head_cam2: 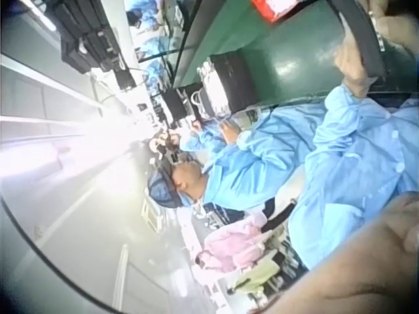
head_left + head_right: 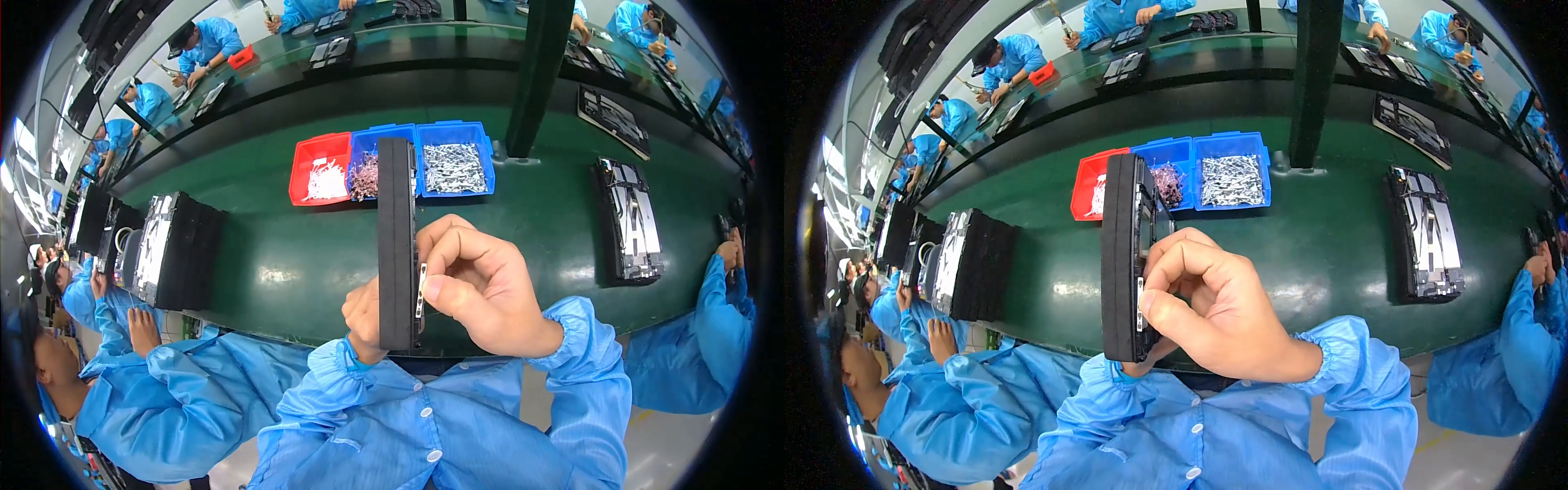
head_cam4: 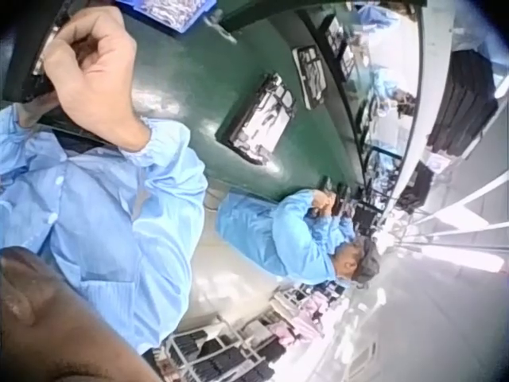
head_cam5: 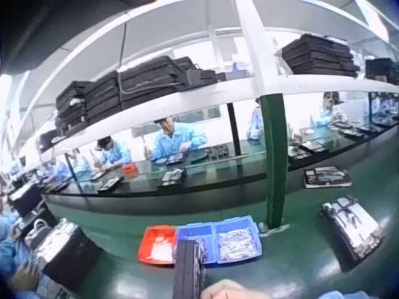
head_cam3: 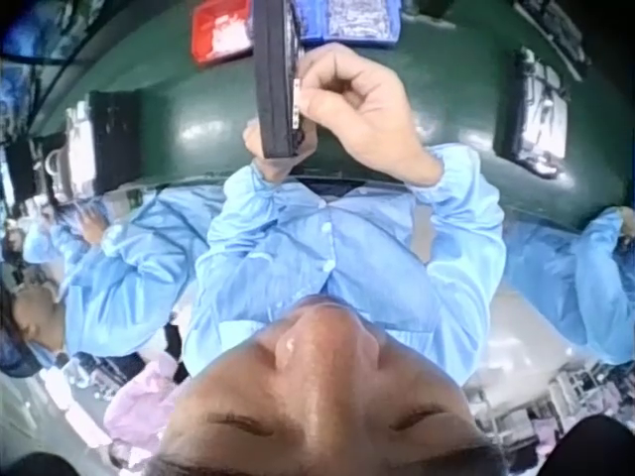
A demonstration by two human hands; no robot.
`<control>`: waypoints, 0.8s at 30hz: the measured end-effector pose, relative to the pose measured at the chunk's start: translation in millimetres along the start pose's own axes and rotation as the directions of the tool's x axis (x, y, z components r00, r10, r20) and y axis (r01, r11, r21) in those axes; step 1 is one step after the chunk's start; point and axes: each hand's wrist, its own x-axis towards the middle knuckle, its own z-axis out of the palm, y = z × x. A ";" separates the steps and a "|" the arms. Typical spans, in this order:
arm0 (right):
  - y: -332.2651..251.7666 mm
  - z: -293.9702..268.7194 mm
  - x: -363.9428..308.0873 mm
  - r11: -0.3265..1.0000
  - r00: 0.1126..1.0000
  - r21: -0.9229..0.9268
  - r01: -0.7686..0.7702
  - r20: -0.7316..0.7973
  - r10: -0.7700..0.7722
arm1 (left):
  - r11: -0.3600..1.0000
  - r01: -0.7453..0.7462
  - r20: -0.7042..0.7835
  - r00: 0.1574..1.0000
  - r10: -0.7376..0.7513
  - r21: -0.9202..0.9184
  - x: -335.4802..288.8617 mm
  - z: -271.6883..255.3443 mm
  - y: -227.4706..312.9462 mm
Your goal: The person assembles tablet-like electronic devices by hand, installing electronic modules and ribbon cables into a tablet chassis, taking parts from plastic bins on an assembly line.
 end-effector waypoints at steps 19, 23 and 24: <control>6.4 -8.8 1.3 0.996 0.993 -0.016 0.090 0.073 -0.089 | 0.998 -0.055 0.002 0.998 0.055 0.017 10.7 -7.6 19.8; 4.7 -12.1 -0.1 0.999 0.995 0.007 0.047 0.084 -0.048 | 0.988 -0.135 0.021 0.991 0.134 0.078 20.4 -9.5 25.3; 4.5 -12.0 0.2 0.999 0.996 0.019 0.026 0.086 -0.027 | 0.975 -0.185 0.030 0.983 0.183 0.120 22.5 -10.2 24.5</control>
